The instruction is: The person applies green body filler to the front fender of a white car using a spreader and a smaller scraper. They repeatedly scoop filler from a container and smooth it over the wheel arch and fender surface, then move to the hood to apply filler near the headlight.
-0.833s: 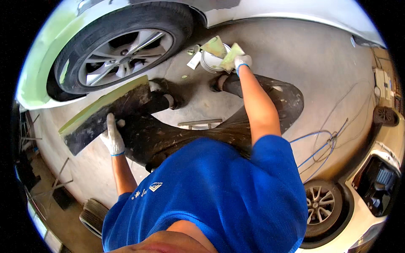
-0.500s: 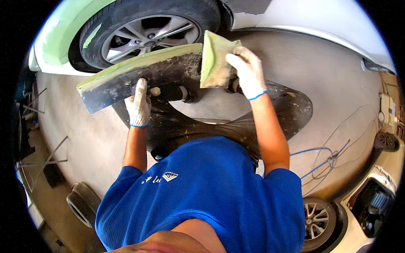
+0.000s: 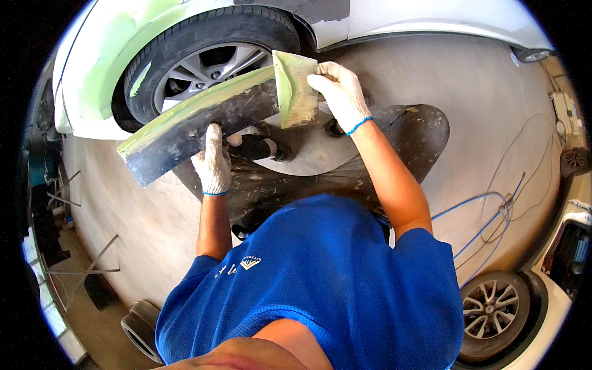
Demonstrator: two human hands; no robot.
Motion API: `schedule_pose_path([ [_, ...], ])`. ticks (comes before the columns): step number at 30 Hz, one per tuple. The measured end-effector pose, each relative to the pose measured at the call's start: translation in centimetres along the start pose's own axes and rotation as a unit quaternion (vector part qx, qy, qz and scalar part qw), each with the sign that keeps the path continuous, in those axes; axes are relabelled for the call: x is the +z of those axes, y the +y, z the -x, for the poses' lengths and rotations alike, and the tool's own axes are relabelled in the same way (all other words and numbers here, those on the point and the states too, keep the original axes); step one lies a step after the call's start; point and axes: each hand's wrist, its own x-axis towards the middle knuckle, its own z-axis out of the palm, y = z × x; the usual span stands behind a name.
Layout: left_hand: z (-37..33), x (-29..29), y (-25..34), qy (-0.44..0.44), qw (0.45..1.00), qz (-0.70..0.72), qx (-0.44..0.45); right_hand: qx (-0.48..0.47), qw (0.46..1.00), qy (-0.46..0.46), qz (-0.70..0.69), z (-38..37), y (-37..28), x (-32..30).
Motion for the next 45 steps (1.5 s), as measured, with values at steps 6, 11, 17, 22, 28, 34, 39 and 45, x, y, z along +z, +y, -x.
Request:
schedule_pose_path([
  [6, 0.6, 2.5, 3.2, -0.092, 0.988, -0.127, 0.008, -0.040, 0.990, -0.031, 0.128, 0.2, -0.9, 0.6],
  [11, 0.3, 3.6, 4.2, -0.235, 0.952, -0.183, -0.070, -0.107, 0.981, -0.061, 0.148, -0.9, -0.8, 1.1],
  [17, 1.3, 3.9, 2.4, -0.344, 0.911, -0.195, -0.116, -0.128, 0.980, -0.086, 0.123, -0.7, -2.8, 2.5],
  [22, 1.6, 2.7, -0.3, -0.411, 0.841, -0.340, -0.090, -0.093, 0.987, -0.091, 0.095, -0.1, -4.8, 3.2],
  [28, 0.7, -1.0, -2.8, -0.417, 0.789, -0.451, -0.004, -0.031, 0.956, -0.090, -0.279, -2.2, -4.0, 1.8],
  [34, 0.6, -6.8, 2.1, -0.109, 0.956, -0.195, -0.188, -0.505, 0.751, 0.078, 0.417, -8.3, -4.5, -5.6],
  [39, 0.2, -10.5, 1.2, -0.071, 0.970, -0.153, -0.174, -0.615, 0.661, 0.104, 0.417, -9.2, -13.1, 1.9],
  [45, -0.9, -9.6, 0.2, -0.123, 0.964, -0.132, -0.196, -0.703, 0.472, 0.134, 0.515, -16.9, -14.1, 3.8],
])
